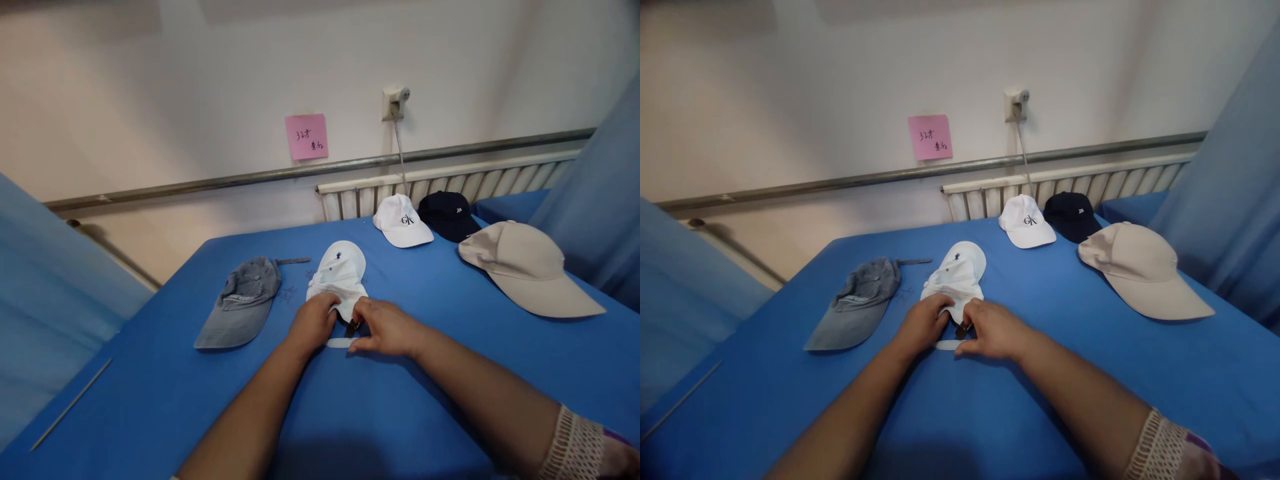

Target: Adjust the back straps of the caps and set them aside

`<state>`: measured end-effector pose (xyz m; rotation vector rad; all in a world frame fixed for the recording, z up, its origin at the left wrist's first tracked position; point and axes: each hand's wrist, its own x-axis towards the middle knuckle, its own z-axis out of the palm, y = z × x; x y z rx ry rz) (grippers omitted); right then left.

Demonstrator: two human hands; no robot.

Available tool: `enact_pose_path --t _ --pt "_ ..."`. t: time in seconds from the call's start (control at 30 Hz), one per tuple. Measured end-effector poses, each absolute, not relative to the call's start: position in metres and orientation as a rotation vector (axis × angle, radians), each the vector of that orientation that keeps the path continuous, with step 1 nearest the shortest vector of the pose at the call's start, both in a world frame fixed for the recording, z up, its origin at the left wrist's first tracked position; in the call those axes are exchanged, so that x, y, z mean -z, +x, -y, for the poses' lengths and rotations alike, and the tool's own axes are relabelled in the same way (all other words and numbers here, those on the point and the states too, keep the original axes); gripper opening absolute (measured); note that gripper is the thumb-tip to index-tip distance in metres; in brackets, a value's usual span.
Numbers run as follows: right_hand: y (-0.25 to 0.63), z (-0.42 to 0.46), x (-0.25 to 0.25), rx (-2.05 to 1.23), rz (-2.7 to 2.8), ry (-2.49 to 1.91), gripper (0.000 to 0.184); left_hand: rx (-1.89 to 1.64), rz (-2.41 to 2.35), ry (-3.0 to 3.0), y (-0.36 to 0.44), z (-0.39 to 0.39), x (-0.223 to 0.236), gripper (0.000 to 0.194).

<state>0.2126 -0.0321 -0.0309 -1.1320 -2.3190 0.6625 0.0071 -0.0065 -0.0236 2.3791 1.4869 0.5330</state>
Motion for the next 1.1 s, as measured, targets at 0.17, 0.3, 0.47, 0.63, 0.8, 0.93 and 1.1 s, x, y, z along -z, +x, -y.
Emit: enact_pose_path --t 0.17,0.3,0.47,0.63,0.8,0.93,1.1 --pt "0.205 0.032 0.037 -0.554 2.329 -1.161 0.015 -0.532 -1.369 2.366 0.008 0.011 0.021 0.029" --pt "0.206 0.033 0.036 -0.564 2.335 -1.150 0.032 -0.560 -1.279 2.308 0.009 0.014 0.015 0.028" --pt "0.202 0.040 0.032 -0.501 2.394 -1.135 0.030 -0.655 -1.163 2.122 0.013 0.017 0.006 0.029" --pt "0.201 0.038 0.035 -0.510 2.388 -1.102 0.014 -0.776 -1.096 1.985 0.019 0.021 0.004 0.022" --pt "0.209 0.025 0.049 -0.899 2.170 -1.139 0.008 -0.748 -1.152 1.990 0.019 0.016 0.016 0.021" --pt "0.212 0.021 0.052 -1.057 2.073 -1.086 0.009 -0.729 -1.159 2.046 0.017 0.013 0.021 0.021" --pt "0.210 0.029 0.049 -1.093 2.050 -1.075 0.004 -0.691 -1.130 2.120 0.018 0.016 0.019 0.020"
